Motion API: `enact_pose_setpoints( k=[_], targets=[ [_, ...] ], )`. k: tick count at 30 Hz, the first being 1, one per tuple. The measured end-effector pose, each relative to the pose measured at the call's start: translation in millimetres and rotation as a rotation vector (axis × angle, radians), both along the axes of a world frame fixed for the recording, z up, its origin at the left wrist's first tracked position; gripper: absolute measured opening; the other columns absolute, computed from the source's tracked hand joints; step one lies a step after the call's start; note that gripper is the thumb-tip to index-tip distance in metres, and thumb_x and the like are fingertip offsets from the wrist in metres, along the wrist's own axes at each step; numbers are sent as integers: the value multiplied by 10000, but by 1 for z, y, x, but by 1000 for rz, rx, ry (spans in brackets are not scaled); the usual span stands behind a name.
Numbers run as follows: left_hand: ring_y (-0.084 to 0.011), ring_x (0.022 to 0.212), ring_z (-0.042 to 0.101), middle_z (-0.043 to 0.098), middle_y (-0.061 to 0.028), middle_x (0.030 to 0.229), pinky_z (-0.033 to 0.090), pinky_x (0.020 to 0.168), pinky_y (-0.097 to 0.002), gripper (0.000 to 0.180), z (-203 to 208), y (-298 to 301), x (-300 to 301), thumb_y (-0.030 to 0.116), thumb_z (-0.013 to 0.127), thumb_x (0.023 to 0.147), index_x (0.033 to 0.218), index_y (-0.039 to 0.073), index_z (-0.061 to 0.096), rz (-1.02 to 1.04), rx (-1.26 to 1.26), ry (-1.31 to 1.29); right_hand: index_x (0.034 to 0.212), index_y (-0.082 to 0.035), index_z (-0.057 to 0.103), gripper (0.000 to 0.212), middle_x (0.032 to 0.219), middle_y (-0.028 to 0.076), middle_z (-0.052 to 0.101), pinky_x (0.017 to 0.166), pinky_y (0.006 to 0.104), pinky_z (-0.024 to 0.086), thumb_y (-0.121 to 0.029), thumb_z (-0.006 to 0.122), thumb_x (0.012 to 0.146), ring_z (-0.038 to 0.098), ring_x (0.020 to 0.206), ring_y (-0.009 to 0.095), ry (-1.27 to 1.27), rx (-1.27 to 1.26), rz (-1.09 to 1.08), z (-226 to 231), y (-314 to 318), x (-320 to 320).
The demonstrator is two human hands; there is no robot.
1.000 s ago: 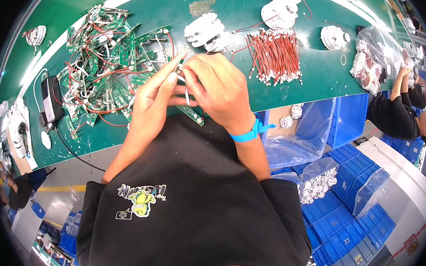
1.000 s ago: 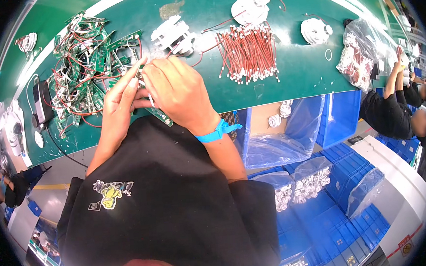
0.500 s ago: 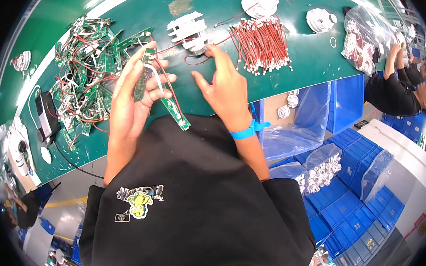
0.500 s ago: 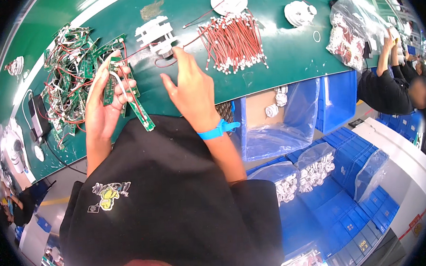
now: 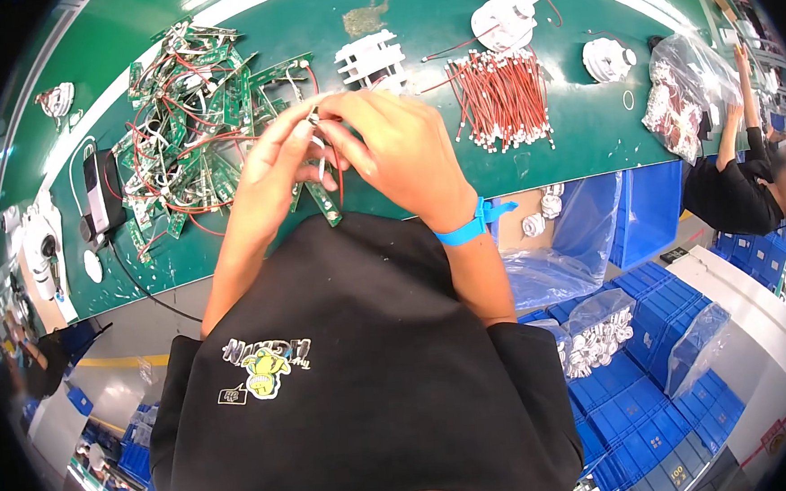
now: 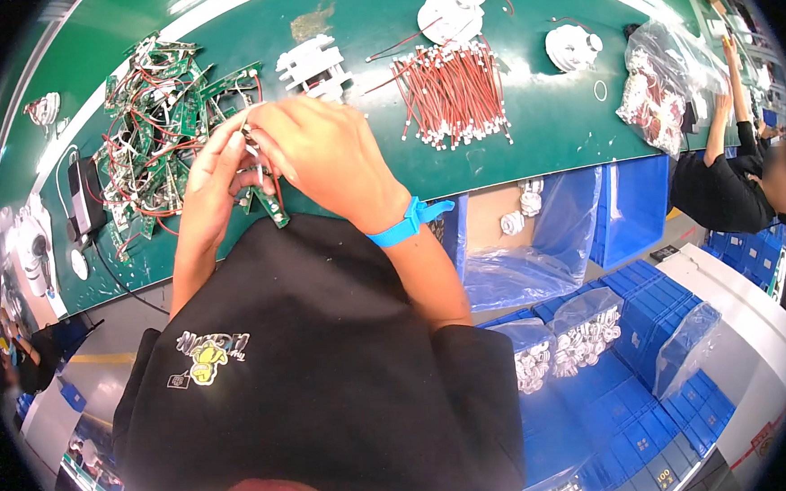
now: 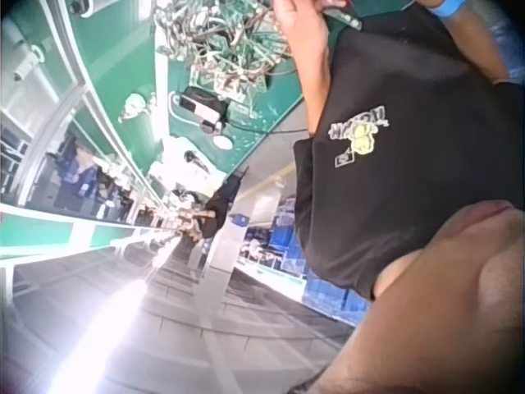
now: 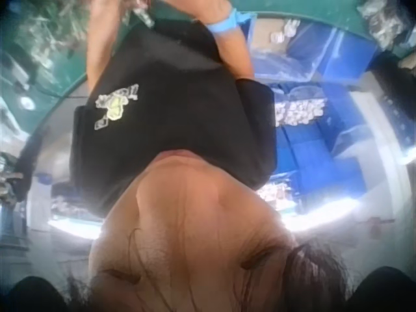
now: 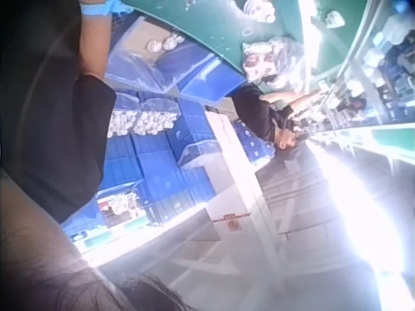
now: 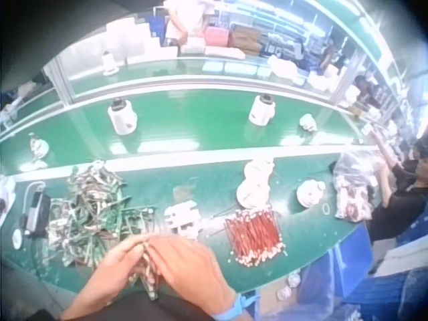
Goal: Assembling small electronic components into plastic housings on an assembly line.
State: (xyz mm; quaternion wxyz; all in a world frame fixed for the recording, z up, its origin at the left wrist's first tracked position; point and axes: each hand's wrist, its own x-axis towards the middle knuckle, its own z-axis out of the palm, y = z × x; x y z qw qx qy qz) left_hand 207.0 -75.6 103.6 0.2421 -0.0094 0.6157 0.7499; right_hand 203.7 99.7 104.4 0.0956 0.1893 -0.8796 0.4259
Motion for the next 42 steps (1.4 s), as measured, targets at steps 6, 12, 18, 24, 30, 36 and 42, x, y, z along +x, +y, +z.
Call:
enact_pose_setpoints(
  k=[6, 12, 18, 24, 30, 36, 42],
  targets=[
    [-72, 633, 515, 588, -3, 854, 424, 584, -221, 343, 3, 8, 4, 268, 467, 1025, 1258, 29, 545, -37, -329, 156, 944, -13, 619, 118, 781, 117, 564, 638, 378, 483, -28, 653, 832, 580, 730, 306, 149, -79, 52, -9, -4, 3],
    [-67, 571, 493, 568, -11, 785, 385, 497, -218, 335, -14, 1, 0, 284, 444, 1029, 1130, -4, 582, 86, -115, 101, 870, 7, 603, 82, 816, 116, 587, 654, 388, 477, 13, 647, 801, 561, 748, 294, 171, -260, 40, -23, -5, 12],
    [-8, 553, 272, 315, 86, 677, 241, 431, -174, 467, 33, -12, -9, 371, 358, 1050, 1196, -12, 583, 327, -86, 75, 882, 10, 665, 124, 763, 107, 614, 577, 293, 476, 69, 701, 780, 591, 655, 217, 159, -202, -174, -24, 10, 19],
    [-27, 579, 314, 390, 41, 752, 250, 451, -190, 477, 25, 8, -9, 315, 376, 1043, 1345, -38, 482, 119, 270, -283, 926, -14, 706, 192, 826, 85, 635, 645, 312, 504, 63, 719, 751, 626, 730, 219, 225, -300, -143, -22, -11, 9],
    [-44, 592, 326, 374, 35, 698, 275, 507, -196, 469, 14, 15, -1, 310, 351, 1047, 1342, -27, 491, 55, 300, -259, 901, -20, 715, 211, 831, 85, 666, 636, 303, 508, 58, 749, 708, 638, 721, 209, 226, -352, -172, -23, -12, 13],
    [-46, 638, 341, 378, 35, 732, 287, 538, -187, 466, 15, 22, 1, 311, 393, 1041, 1390, 8, 453, 93, 207, -232, 849, -21, 663, 150, 784, 81, 632, 631, 347, 490, 22, 721, 718, 604, 716, 252, 213, -332, -145, -22, -8, 12],
    [-36, 640, 324, 361, 39, 756, 274, 530, -181, 509, 12, 21, 3, 383, 400, 1039, 1415, 43, 443, 23, 56, -126, 830, -19, 680, 179, 786, 84, 650, 627, 317, 501, 41, 744, 674, 623, 709, 228, 196, -268, -82, -17, 2, 10]
  ],
)
